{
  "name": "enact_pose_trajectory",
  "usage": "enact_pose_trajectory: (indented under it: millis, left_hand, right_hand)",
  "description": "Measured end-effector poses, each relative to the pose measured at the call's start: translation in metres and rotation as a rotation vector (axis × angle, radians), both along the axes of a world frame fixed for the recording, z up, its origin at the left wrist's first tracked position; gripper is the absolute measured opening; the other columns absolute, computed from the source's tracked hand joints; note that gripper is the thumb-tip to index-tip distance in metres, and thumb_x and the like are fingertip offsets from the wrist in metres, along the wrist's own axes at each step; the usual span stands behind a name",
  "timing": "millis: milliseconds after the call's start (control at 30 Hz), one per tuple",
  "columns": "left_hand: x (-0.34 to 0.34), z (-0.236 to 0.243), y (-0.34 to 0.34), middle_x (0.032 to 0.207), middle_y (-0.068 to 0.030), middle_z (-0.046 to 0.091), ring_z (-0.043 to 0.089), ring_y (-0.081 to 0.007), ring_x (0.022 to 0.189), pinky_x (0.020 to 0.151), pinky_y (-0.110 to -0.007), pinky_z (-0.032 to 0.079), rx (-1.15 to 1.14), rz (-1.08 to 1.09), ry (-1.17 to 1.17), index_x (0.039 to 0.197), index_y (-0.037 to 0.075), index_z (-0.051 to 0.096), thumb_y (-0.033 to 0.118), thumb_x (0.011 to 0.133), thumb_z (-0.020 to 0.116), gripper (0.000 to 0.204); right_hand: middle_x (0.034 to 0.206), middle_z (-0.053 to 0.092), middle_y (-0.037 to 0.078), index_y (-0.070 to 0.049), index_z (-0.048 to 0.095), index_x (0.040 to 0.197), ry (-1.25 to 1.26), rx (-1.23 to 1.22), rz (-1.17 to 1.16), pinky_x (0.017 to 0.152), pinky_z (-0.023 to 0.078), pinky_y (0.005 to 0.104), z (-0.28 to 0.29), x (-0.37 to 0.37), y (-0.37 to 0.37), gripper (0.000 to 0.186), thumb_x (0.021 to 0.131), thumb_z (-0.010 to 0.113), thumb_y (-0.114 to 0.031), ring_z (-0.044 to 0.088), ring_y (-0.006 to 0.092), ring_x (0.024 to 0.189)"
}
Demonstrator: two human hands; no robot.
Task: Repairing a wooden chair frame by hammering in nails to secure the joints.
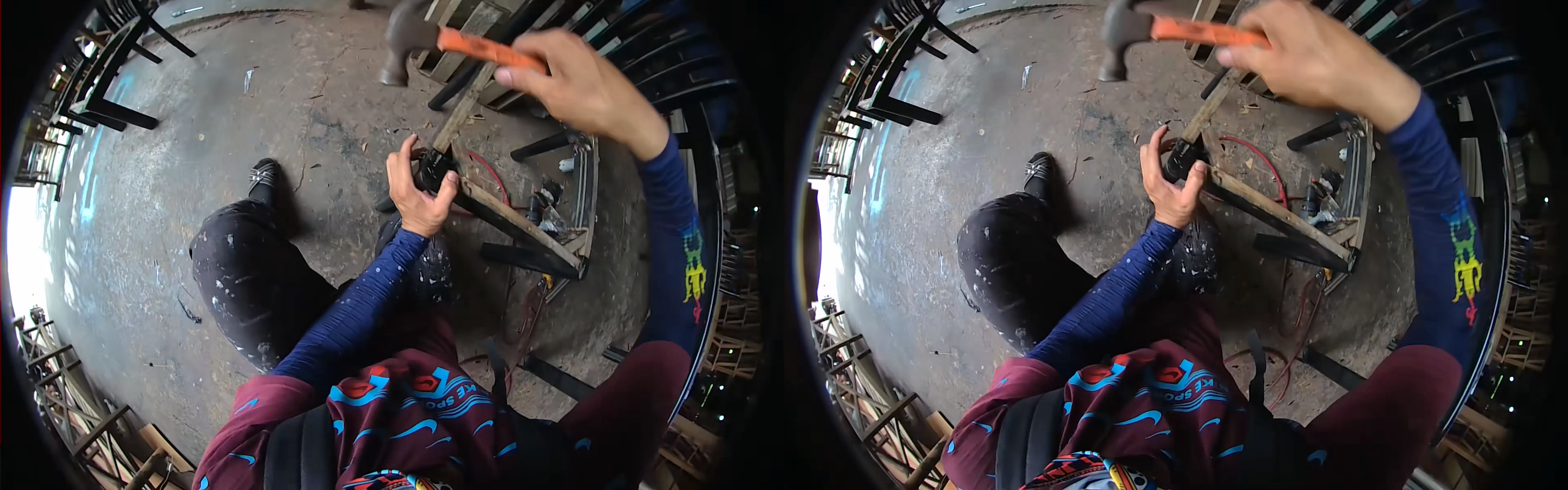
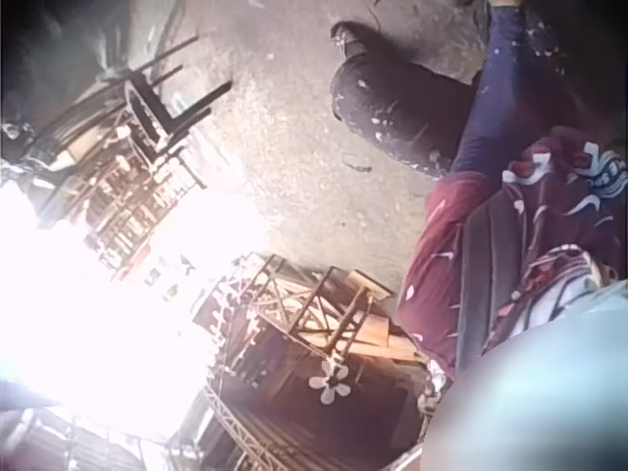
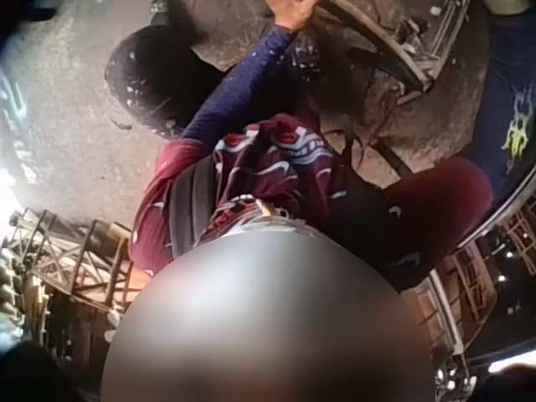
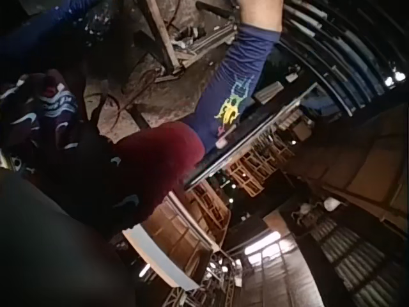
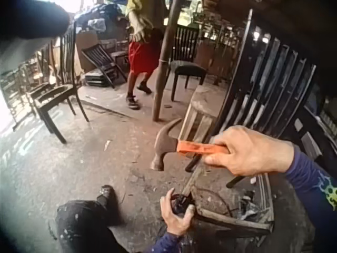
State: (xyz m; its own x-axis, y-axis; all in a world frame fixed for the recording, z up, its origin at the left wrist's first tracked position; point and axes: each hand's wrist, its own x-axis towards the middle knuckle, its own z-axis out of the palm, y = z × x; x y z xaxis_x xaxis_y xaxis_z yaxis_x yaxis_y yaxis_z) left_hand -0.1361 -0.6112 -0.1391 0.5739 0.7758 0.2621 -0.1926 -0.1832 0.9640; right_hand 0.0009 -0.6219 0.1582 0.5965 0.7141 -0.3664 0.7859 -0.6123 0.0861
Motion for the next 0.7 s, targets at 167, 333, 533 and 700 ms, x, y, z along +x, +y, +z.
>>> enact_pose_trajectory:
  millis: [167,333,533,700]
  left_hand:
    - [-0.003,0.006,-0.014,0.099,-0.0154,0.056,0.056,-0.0317,0.094,0.088,-0.042,0.045,-0.005,-0.012,-0.022,0.132,0.001,0.053,0.028,0.072,0.076,0.069]
    - [-0.005,0.007,-0.01,0.1,-0.0146,0.056,0.057,-0.0305,0.095,0.09,-0.042,0.045,-0.063,-0.022,-0.037,0.132,0.001,0.052,0.028,0.073,0.076,0.07]
    - [-0.004,0.003,-0.007,0.101,-0.0152,0.055,0.057,-0.0305,0.096,0.089,-0.041,0.046,-0.013,-0.012,-0.018,0.13,0.001,0.054,0.027,0.072,0.075,0.067]
    - [-0.003,0.007,-0.011,0.101,-0.0152,0.055,0.057,-0.0305,0.095,0.088,-0.041,0.046,-0.047,-0.024,-0.016,0.129,0.001,0.055,0.026,0.072,0.075,0.066]
  right_hand:
    - [0.077,0.062,0.021,0.003,0.062,0.104,0.03,0.575,0.021,0.064,0.051,0.0447,-0.067,-0.053,-0.125,0.016,0.089,0.063,0.0,0.07,0.0348,0.079]
    - [0.094,0.065,0.016,-0.011,0.049,0.146,-0.23,0.923,0.081,0.063,0.054,0.0438,-0.117,-0.069,-0.134,0.064,0.085,0.058,0.006,0.068,0.0342,0.074]
    - [0.084,0.06,0.015,-0.015,0.055,0.143,-0.32,0.484,0.095,0.061,0.052,0.0436,-0.103,-0.066,-0.135,0.056,0.09,0.059,0.003,0.065,0.0345,0.07]
    - [0.084,0.06,0.013,-0.017,0.052,0.145,-0.315,0.861,0.058,0.058,0.051,0.0441,-0.131,-0.066,-0.136,0.065,0.084,0.06,0.004,0.063,0.0347,0.066]
